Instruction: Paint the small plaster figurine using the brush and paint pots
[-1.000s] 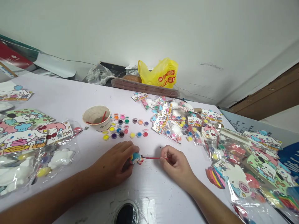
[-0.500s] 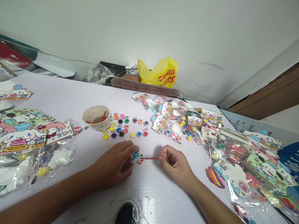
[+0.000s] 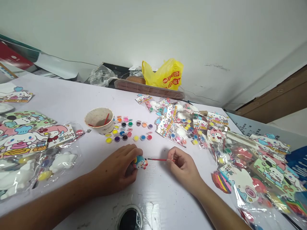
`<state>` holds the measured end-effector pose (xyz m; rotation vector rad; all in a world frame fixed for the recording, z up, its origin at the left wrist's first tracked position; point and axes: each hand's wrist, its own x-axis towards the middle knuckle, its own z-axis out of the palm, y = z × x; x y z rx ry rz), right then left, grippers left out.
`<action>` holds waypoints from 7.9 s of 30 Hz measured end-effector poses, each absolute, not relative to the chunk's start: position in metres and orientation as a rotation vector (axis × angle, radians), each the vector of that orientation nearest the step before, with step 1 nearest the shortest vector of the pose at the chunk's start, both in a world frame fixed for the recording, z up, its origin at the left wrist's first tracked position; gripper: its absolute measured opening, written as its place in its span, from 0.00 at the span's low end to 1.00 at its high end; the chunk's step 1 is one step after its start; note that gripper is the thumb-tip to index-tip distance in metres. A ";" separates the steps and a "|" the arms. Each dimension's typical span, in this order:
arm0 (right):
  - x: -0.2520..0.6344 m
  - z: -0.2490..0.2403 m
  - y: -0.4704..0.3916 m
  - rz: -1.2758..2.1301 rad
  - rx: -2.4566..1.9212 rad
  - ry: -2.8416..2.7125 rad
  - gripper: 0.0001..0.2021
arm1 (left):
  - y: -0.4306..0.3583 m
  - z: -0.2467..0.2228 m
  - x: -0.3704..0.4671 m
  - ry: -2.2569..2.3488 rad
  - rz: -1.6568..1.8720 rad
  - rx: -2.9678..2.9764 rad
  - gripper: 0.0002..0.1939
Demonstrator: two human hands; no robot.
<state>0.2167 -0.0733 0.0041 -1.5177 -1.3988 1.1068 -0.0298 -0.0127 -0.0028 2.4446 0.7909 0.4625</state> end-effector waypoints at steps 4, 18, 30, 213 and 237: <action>0.219 0.003 -0.072 1.064 -1.494 -1.367 0.07 | -0.013 -0.003 -0.029 0.800 0.454 2.459 0.18; 0.217 0.049 0.005 0.584 -1.556 -1.774 0.10 | -0.015 -0.003 -0.028 0.843 0.419 2.450 0.21; 0.206 0.031 0.039 0.537 -1.640 -1.836 0.07 | -0.014 -0.004 -0.027 0.834 0.420 2.395 0.23; 0.200 0.019 -0.095 0.852 -1.569 -1.697 0.06 | -0.024 -0.005 -0.023 0.686 0.594 2.707 0.24; 0.191 0.027 -0.104 0.582 -1.521 -1.817 0.08 | -0.026 -0.002 -0.021 0.674 0.602 2.791 0.21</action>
